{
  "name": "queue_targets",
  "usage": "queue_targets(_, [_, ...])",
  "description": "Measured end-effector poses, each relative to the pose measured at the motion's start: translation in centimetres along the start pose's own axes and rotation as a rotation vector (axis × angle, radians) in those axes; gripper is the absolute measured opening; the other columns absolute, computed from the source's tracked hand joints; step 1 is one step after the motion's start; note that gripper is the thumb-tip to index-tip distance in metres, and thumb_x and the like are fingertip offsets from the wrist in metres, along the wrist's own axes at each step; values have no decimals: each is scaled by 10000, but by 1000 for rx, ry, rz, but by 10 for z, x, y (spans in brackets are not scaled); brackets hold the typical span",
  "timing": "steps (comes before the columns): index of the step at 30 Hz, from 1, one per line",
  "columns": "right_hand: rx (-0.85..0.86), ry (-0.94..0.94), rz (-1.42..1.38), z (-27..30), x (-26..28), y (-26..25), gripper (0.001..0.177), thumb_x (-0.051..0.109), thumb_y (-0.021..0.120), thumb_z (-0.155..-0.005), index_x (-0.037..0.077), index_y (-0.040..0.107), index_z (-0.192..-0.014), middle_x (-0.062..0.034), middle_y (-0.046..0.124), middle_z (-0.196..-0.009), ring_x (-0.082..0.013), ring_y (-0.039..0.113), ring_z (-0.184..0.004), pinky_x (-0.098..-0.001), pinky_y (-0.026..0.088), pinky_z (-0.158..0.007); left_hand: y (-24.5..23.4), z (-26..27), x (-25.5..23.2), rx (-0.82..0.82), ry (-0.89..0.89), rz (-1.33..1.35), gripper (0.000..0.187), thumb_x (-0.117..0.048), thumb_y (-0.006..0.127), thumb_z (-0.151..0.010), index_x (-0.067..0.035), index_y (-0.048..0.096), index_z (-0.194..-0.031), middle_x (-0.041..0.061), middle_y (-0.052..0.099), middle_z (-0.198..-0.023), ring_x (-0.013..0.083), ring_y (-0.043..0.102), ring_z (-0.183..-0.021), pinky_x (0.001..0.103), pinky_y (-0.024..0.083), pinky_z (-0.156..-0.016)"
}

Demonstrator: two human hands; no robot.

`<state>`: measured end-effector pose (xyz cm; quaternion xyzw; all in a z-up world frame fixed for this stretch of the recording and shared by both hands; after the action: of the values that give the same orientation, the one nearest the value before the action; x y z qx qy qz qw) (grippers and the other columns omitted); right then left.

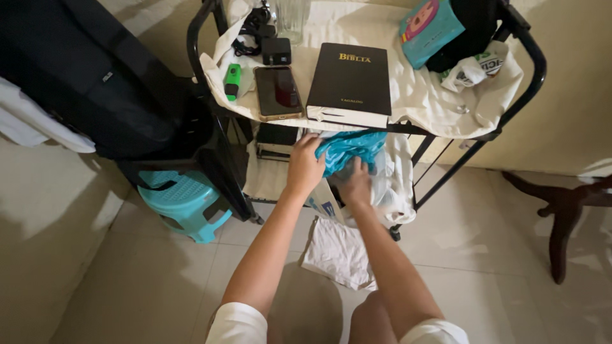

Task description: The person coils a black cable and places it on a small rolling rack. They then pick up a white cloth, fold it, and place it on the rack. Finally, they handle a book and a plastic bag, arranging them on the rack.

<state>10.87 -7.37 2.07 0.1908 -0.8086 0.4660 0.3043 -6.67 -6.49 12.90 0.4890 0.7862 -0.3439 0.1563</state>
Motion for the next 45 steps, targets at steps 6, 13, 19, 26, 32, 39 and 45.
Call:
queue_targets(6, [19, 4, 154, 12, -16, -31, 625, 423, 856, -766, 30, 606, -1182, -247, 638, -1147, -478, 646, -987, -550, 531, -796, 10, -11, -31, -1, 48, -64, 445, -79, 783, -851, -47, 624, -1266, 181, 596, -1328, 422, 568, -1205, 485, 495, -996])
queue_targets(13, [216, 73, 400, -10, -2, -25, 477, 527, 803, -775, 101, 746, -982, -255, 660, -1178, -416, 701, -935, -506, 564, -788, 37, -8, -35, 326, -61, -209, 625, -164, 767, -760, -138, 603, -1363, 144, 541, -1329, 439, 522, -1205, 509, 524, -944])
queue_targets(19, [135, -47, 430, 15, 11, -41, 515, 567, 775, -797, 121, 713, -1049, -251, 687, -1115, -428, 712, -857, -513, 573, -727, 26, -11, -40, -60, 172, -355, 412, -36, 601, -862, -133, 691, -1252, 130, 538, -1358, 459, 513, -1239, 463, 586, -816])
queue_targets(26, [99, 41, 367, -17, -48, -8, 482, 443, 789, -822, 106, 676, -1147, -260, 679, -1103, -439, 699, -902, -534, 562, -762, 70, -1, -35, 177, 87, -328, 247, -87, 601, -919, -90, 684, -1152, 105, 604, -1264, 392, 562, -1189, 473, 595, -773])
queue_targets(32, [105, -395, 519, 25, 9, -35, 538, 321, 838, -687, 206, 686, -1190, -221, 639, -1240, -378, 708, -932, -466, 566, -739, 59, -3, -20, 37, 134, -267, 247, -82, 608, -903, -102, 701, -1131, 77, 612, -1287, 409, 546, -1244, 482, 573, -842])
queue_targets(39, [340, -31, -138, 23, 33, -112, 683, 279, 844, -685, 127, 572, -1293, -119, 667, -1247, -277, 674, -789, -382, 565, -729, 57, -6, -1, 158, 9, -299, 434, -266, 705, -804, -77, 685, -1195, 196, 545, -1387, 429, 505, -1261, 493, 536, -933])
queue_targets(45, [251, -96, -387, 1, -29, -65, 707, 351, 702, -967, 48, 358, -1506, -112, 495, -1409, -260, 596, -1174, -373, 552, -876, 54, -8, -11, 307, -6, -260, 414, -413, 744, -914, -185, 713, -1257, 219, 522, -1340, 416, 451, -1277, 542, 418, -1035])
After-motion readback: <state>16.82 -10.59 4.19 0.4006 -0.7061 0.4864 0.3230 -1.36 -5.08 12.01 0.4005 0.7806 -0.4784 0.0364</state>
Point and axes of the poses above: each hand's wrist, its own z-axis away from the middle knuckle, its own y-axis out of the palm, x = y × z, the point moved 7 cm from there along -z, towards the middle knuckle
